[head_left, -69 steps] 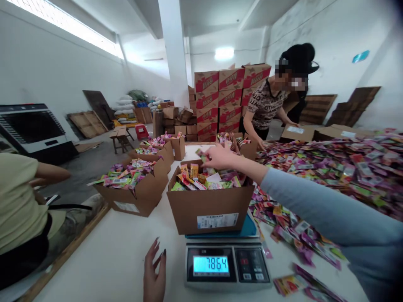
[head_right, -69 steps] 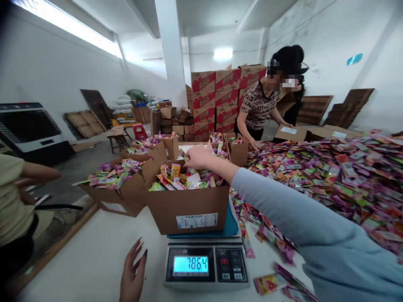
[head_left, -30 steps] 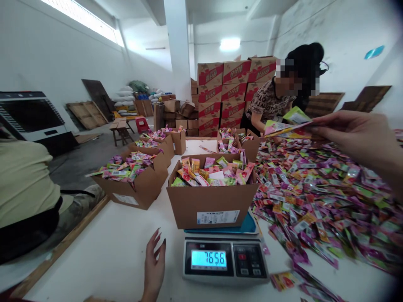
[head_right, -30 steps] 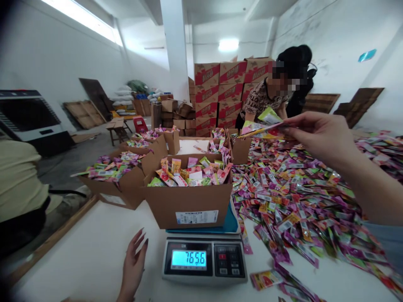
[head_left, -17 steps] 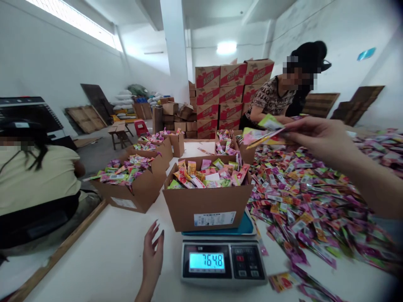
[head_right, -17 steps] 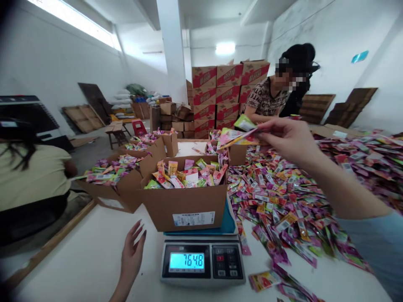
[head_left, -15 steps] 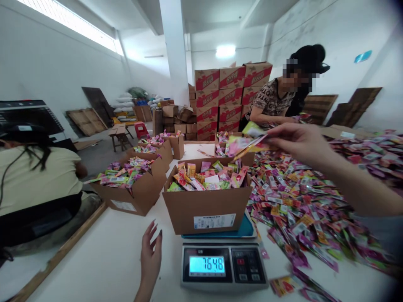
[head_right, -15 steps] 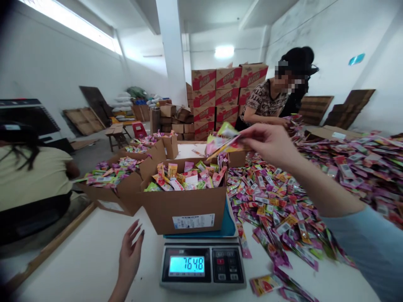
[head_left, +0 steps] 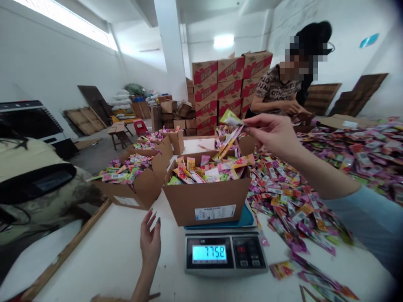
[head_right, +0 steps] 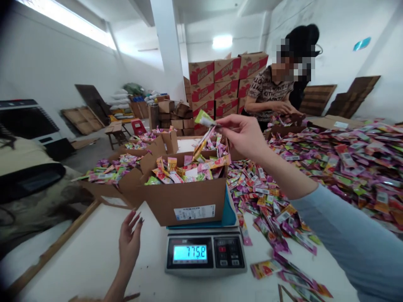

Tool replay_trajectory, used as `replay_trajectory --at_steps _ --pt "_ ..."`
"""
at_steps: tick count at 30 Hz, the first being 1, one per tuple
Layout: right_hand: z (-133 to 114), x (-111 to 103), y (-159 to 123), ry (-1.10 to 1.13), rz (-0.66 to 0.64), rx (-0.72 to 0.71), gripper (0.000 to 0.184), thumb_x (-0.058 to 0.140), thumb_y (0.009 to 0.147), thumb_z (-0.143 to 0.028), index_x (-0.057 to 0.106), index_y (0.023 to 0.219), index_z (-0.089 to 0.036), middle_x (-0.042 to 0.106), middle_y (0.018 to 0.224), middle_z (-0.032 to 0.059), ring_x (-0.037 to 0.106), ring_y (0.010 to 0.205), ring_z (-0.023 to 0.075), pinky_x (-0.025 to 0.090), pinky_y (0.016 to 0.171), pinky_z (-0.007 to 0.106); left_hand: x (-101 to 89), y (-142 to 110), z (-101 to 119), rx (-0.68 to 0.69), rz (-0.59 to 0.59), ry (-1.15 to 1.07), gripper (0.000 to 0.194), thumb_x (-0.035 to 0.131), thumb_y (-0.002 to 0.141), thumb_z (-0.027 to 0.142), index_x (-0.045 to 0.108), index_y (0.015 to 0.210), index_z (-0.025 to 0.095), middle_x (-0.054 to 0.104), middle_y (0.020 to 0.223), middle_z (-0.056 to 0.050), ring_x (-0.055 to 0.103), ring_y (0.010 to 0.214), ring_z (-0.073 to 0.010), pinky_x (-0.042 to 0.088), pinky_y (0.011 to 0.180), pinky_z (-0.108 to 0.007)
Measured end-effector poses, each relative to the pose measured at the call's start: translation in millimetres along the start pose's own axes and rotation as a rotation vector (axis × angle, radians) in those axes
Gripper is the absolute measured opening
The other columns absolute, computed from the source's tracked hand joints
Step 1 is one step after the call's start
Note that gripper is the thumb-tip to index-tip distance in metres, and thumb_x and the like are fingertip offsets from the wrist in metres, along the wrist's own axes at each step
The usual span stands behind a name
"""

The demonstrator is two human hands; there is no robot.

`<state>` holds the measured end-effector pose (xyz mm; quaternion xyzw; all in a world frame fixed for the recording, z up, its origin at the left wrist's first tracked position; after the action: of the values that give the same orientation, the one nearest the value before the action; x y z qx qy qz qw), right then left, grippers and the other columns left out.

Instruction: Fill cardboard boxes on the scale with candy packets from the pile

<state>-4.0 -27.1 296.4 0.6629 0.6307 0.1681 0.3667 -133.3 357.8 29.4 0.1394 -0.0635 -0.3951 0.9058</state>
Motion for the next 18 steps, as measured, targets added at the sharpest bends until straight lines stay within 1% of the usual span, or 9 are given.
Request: replay_trajectory --at_steps 3,6,9,11,13,15,16,17,18 --pt "-3 -10 0 0.029 0.045 -0.007 0.022 0.07 0.072 -0.031 0.07 0.09 -0.019 0.065 0.068 0.0008 0.043 0.04 0.0074 0.034 0.037 0.025 7.3 -3 -9 -0.045 -0.036 -0.005 0.057 0.062 0.074 0.049 0.047 0.123 0.024 0.044 0.139 -0.013 0.046 0.125 -0.03 0.034 0.107 -0.054" --pt "-3 -17 -2 0.054 0.062 0.008 0.023 0.07 0.071 -0.031 0.069 0.09 -0.018 0.063 0.063 0.0003 0.042 0.039 0.008 0.034 0.037 0.026 15.7 -4 -23 -0.159 -0.085 -0.043 0.061 0.061 0.073 0.055 0.046 0.123 0.023 0.043 0.141 -0.015 0.047 0.125 -0.0306 0.039 0.104 -0.052" --pt "0 -28 -6 0.048 0.101 0.028 0.025 0.07 0.07 -0.031 0.069 0.09 -0.016 0.063 0.062 0.0001 0.042 0.038 0.0077 0.034 0.037 0.025 22.6 -7 -35 -0.25 -0.116 -0.072 0.065 0.061 0.07 0.058 0.047 0.122 0.022 0.043 0.141 -0.016 0.046 0.126 -0.0309 0.047 0.096 -0.046" --pt "5 -41 -11 0.029 0.148 0.047 0.027 0.07 0.068 -0.032 0.069 0.09 -0.016 0.064 0.065 0.0008 0.043 0.038 0.0072 0.034 0.036 0.024 25.0 -8 -39 -0.273 -0.122 -0.076 0.068 0.061 0.068 0.06 0.047 0.123 0.021 0.043 0.14 -0.016 0.045 0.127 -0.0308 0.05 0.093 -0.042" --pt "14 -61 -19 -0.006 0.212 0.074 0.029 0.071 0.067 -0.032 0.069 0.091 -0.016 0.064 0.065 0.0015 0.042 0.038 0.0073 0.033 0.036 0.024 25.6 -9 -42 -0.292 -0.124 -0.068 0.071 0.061 0.067 0.062 0.047 0.122 0.02 0.044 0.14 -0.017 0.046 0.127 -0.0311 0.051 0.091 -0.04" --pt "26 -87 -30 -0.091 0.306 0.096 0.031 0.07 0.066 -0.031 0.069 0.093 -0.016 0.066 0.068 0.0045 0.043 0.039 0.0088 0.035 0.038 0.026 25.4 -9 -46 -0.317 -0.126 -0.069 0.07 0.06 0.067 0.063 0.047 0.121 0.02 0.043 0.141 -0.016 0.046 0.126 -0.0312 0.052 0.088 -0.039" --pt "32 -102 -36 -0.191 0.348 0.097 0.031 0.068 0.068 -0.031 0.069 0.095 -0.016 0.067 0.074 0.0078 0.048 0.043 0.0112 0.04 0.042 0.028 25.5 -9 -48 -0.331 -0.129 -0.078 0.069 0.059 0.068 0.063 0.048 0.121 0.02 0.042 0.141 -0.016 0.047 0.126 -0.0309 0.052 0.088 -0.039" --pt "37 -115 -42 -0.351 0.364 0.098 0.031 0.064 0.072 -0.032 0.069 0.098 -0.016 0.069 0.082 0.0122 0.055 0.051 0.0157 0.045 0.049 0.033 25.9 -10 -51 -0.345 -0.134 -0.091 0.069 0.058 0.069 0.064 0.048 0.121 0.021 0.042 0.142 -0.016 0.047 0.126 -0.0307 0.052 0.089 -0.04" --pt "44 -126 -47 -0.561 0.358 0.096 0.033 0.058 0.076 -0.034 0.068 0.101 -0.015 0.068 0.093 0.0176 0.062 0.066 0.0233 0.05 0.06 0.04 26.8 -11 -54 -0.358 -0.137 -0.106 0.07 0.057 0.07 0.066 0.047 0.122 0.021 0.041 0.143 -0.016 0.047 0.126 -0.0307 0.051 0.091 -0.043"
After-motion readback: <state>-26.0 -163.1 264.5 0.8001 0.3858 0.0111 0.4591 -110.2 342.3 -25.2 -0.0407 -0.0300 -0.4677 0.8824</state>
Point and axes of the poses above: each hand's wrist, its own y-axis towards the middle knuckle, its own x-axis out of the palm, z = x × y, the point moved 5 cm from there along y, towards the middle knuckle
